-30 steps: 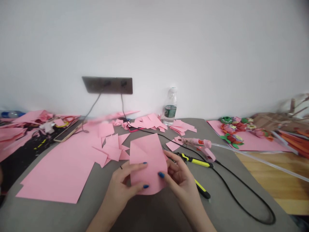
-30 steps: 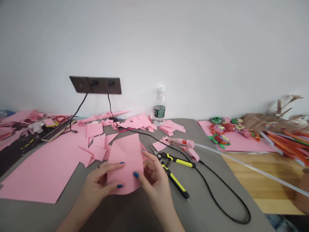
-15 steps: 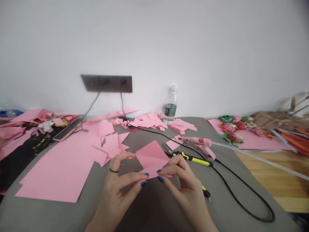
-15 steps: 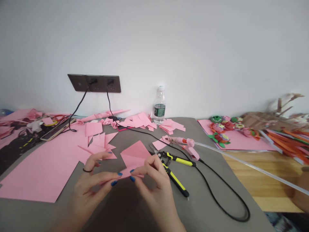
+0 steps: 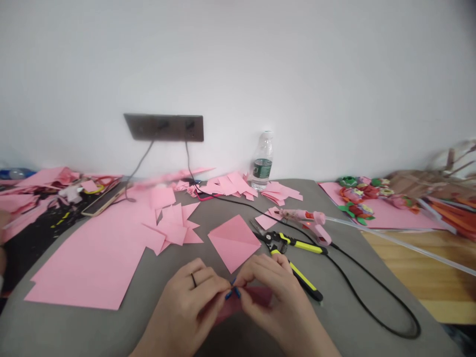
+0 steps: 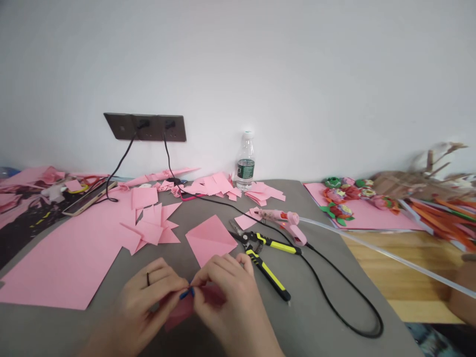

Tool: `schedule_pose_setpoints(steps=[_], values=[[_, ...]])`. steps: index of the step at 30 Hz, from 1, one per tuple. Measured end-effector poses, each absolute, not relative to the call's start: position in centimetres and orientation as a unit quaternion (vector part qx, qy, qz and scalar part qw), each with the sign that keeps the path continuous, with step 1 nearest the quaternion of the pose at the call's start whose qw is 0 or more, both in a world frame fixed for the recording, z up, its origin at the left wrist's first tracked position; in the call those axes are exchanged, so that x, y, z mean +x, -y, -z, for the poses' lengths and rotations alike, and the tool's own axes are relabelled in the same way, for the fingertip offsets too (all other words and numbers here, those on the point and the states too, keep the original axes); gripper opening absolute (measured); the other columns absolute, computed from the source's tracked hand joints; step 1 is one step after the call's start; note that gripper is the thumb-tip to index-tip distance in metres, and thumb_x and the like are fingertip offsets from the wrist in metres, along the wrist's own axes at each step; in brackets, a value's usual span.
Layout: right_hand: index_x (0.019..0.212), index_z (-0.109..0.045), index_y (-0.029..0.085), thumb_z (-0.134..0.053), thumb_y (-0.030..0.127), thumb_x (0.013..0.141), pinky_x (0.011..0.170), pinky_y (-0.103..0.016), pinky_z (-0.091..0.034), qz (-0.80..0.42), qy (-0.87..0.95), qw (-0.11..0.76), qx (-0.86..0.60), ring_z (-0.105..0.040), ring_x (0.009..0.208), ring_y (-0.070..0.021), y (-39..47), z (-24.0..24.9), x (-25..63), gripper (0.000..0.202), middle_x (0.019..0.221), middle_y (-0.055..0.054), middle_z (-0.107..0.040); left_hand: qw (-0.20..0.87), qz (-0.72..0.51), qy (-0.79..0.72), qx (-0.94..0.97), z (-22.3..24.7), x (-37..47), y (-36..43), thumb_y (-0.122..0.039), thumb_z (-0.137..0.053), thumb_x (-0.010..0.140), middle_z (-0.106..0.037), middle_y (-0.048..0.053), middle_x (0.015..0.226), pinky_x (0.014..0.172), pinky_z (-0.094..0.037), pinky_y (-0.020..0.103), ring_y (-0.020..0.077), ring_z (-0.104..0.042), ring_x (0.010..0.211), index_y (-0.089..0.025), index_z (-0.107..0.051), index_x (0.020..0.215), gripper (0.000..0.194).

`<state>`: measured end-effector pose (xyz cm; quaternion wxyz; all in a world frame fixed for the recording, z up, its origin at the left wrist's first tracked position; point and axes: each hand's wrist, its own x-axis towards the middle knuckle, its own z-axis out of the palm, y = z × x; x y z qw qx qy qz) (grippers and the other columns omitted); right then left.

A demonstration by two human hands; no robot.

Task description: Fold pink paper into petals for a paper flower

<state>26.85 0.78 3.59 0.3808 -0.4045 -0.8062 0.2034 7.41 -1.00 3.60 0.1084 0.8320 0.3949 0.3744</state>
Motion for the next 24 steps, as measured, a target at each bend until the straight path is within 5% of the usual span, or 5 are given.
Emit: schedule_pose_setpoints(steps=[8,14,18,24], values=[[0.073,-0.058,0.024,-0.054,0.010,0.072,0.069,-0.031,-0.035,-0.149,0.741,0.410,-0.510,-0.062,0.065,-0.0169,-2.9,-2.7,30.5,0.014,0.069,0.004,-0.065,0.101,-0.407,-0.446,0.791,-3.6,6.0,1.4,-0.004,-0.050,0.091,-0.063,-0.001,0.071,0.060,-0.047,0.025,0.0149,-0.061,0.067,-0.022,-0.061,0.087,0.022],[0.103,-0.068,0.022,-0.060,0.023,0.087,0.075,-0.031,-0.050,-0.333,0.691,0.463,-0.443,-0.070,0.085,-0.0219,-1.9,-3.9,28.4,0.017,0.092,-0.005,-0.076,0.146,-0.409,-0.471,0.768,-2.9,6.6,1.3,-0.011,-0.054,0.091,-0.065,-0.004,0.068,0.056,-0.046,0.021,0.0126,-0.062,0.060,-0.024,-0.064,0.083,0.018],[0.077,-0.065,0.021,-0.058,0.014,0.088,0.065,-0.026,-0.046,-0.368,0.713,0.417,-0.427,-0.065,0.070,-0.0176,-1.4,-3.6,26.6,0.015,0.074,-0.001,-0.071,0.156,-0.384,-0.478,0.774,-3.1,7.1,1.2,-0.014,-0.052,0.091,-0.068,-0.003,0.069,0.056,-0.047,0.021,0.0134,-0.064,0.061,-0.023,-0.064,0.082,0.018],[0.075,-0.057,0.022,-0.054,0.005,0.087,0.066,-0.026,-0.039,-0.352,0.784,0.353,-0.371,-0.057,0.069,-0.0153,-1.1,-3.5,26.2,0.020,0.072,0.002,-0.065,0.188,-0.275,-0.462,0.822,-3.8,7.5,1.1,-0.012,-0.041,0.088,-0.062,-0.002,0.059,0.053,-0.041,0.023,0.0133,-0.060,0.054,-0.021,-0.052,0.067,0.025]])
